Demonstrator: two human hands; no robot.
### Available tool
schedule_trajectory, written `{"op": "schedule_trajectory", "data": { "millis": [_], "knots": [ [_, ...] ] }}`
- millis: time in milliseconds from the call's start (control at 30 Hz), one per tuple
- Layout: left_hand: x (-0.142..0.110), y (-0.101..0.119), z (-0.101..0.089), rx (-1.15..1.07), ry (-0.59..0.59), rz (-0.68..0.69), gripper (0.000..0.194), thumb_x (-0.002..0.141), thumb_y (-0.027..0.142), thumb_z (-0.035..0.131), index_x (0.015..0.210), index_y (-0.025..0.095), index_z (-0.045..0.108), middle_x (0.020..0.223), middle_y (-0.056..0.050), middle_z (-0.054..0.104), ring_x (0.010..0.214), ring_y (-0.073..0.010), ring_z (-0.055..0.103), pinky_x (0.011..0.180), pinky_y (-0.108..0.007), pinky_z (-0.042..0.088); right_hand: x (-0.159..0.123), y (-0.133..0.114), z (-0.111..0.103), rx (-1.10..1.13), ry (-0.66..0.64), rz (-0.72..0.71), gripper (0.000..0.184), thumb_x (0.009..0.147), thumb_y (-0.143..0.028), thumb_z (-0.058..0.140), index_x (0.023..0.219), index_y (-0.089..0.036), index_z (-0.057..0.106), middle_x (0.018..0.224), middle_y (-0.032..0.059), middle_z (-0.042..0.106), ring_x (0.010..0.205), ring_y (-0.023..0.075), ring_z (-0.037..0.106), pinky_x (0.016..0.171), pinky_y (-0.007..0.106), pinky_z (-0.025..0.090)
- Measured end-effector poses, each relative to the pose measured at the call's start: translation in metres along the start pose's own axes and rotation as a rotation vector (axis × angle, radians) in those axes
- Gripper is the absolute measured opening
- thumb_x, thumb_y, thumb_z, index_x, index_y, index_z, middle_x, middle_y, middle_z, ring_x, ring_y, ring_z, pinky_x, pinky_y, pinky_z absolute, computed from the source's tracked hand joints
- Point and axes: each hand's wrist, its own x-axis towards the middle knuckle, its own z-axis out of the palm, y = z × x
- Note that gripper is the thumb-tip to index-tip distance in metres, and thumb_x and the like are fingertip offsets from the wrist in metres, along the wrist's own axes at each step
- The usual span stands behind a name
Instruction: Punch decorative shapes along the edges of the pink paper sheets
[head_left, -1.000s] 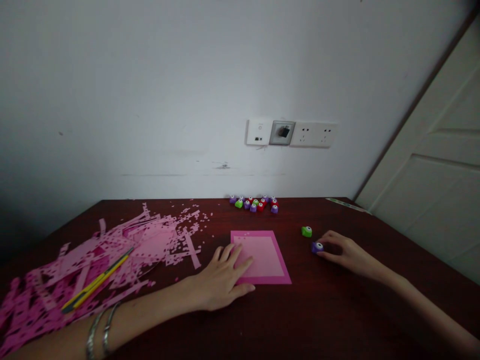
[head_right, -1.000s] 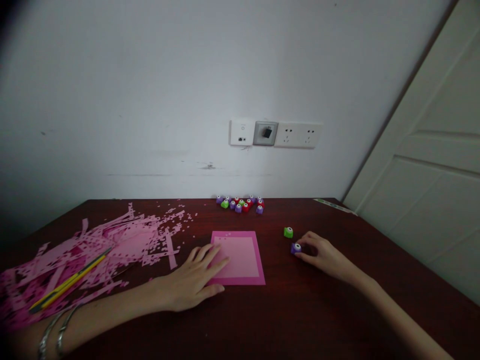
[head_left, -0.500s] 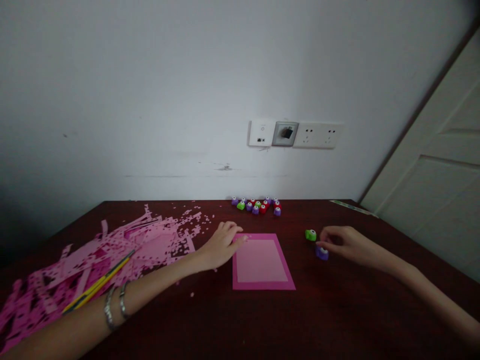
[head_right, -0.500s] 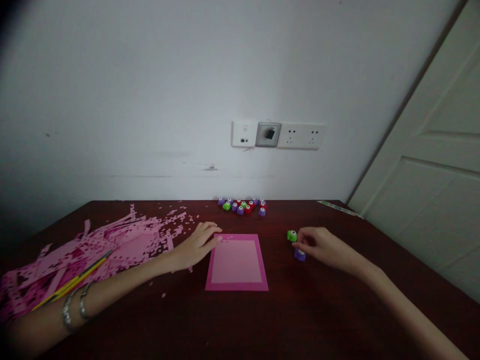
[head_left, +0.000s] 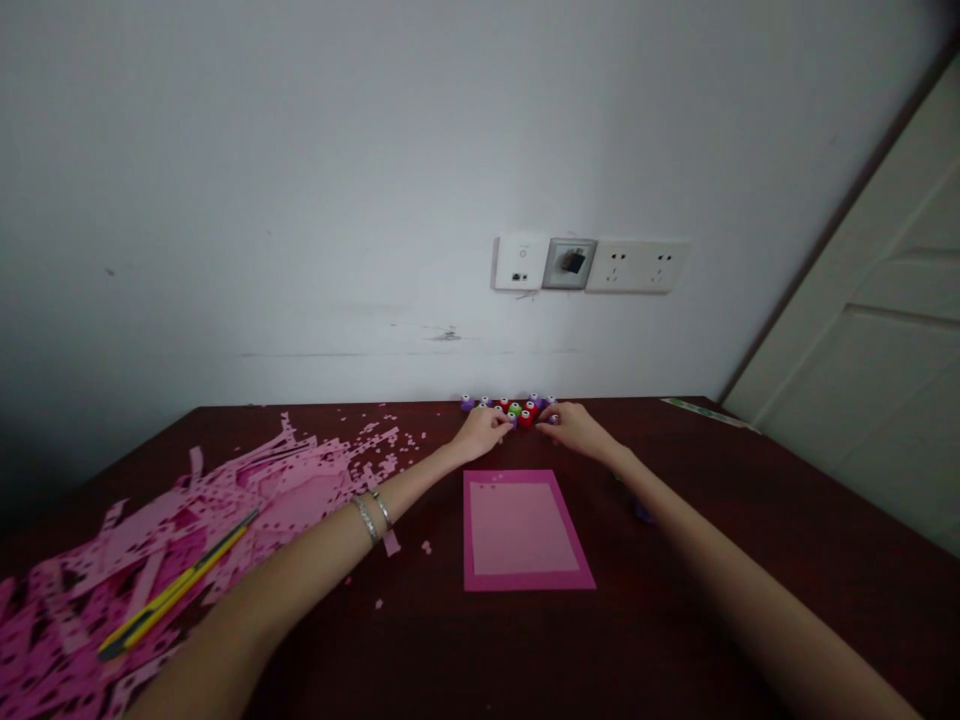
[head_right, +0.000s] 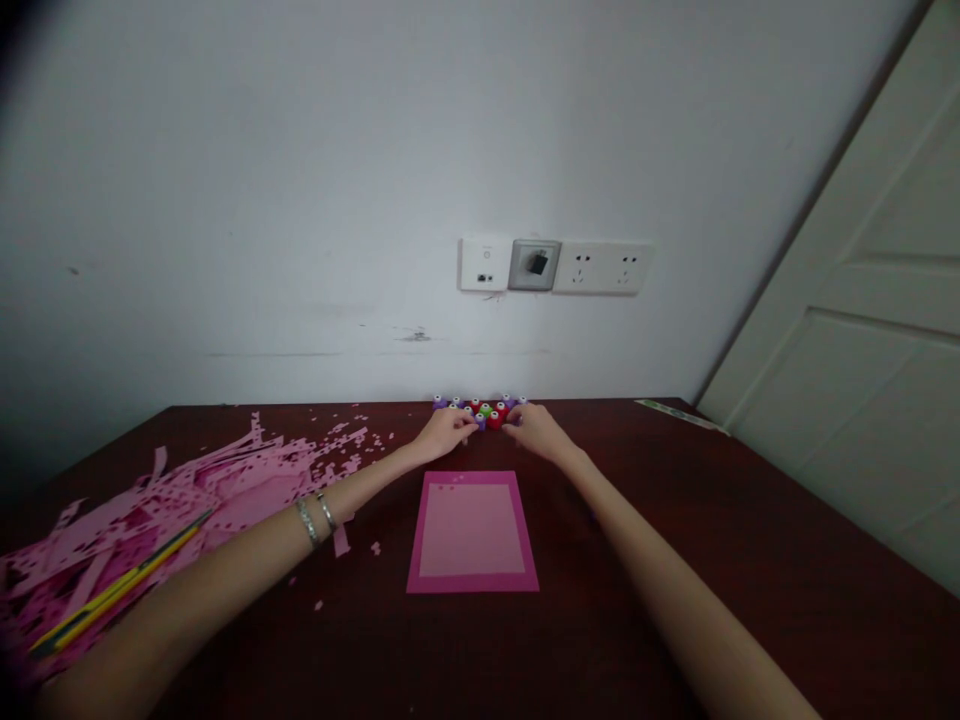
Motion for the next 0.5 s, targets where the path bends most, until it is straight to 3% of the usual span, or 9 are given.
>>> {"op": "schedule_trajectory", "data": {
  "millis": [233, 500],
  "knots": [
    [0.017, 0.006, 0.011, 0.152, -0.067, 0.012, 0.028, 0.080, 0.016, 0.044, 0.059, 0.013, 0.062, 0.046, 0.000, 0.055, 0.050, -0.0116, 0.052, 0.057, -0.022, 0.039, 0.018, 0.005, 0.022, 0.040, -0.013, 0.040, 0.017, 0.074, -0.026, 0.054, 0.070, -0.014, 0.065, 0.044, -0.0001, 0.056, 0.044, 0.0122, 0.053, 0.047, 0.021, 0.037],
    [0.019, 0.011, 0.015, 0.161, -0.069, -0.012, 0.027, 0.076, 0.010, 0.046, 0.053, 0.014, 0.060, 0.043, 0.000, 0.053, 0.051, -0.0122, 0.052, 0.060, -0.023, 0.039, 0.027, 0.016, 0.031, 0.036, 0.010, 0.047, 0.016, 0.072, -0.024, 0.053, 0.063, -0.014, 0.062, 0.041, -0.0014, 0.053, 0.044, 0.0117, 0.053, 0.050, 0.021, 0.038]
  ]
}}
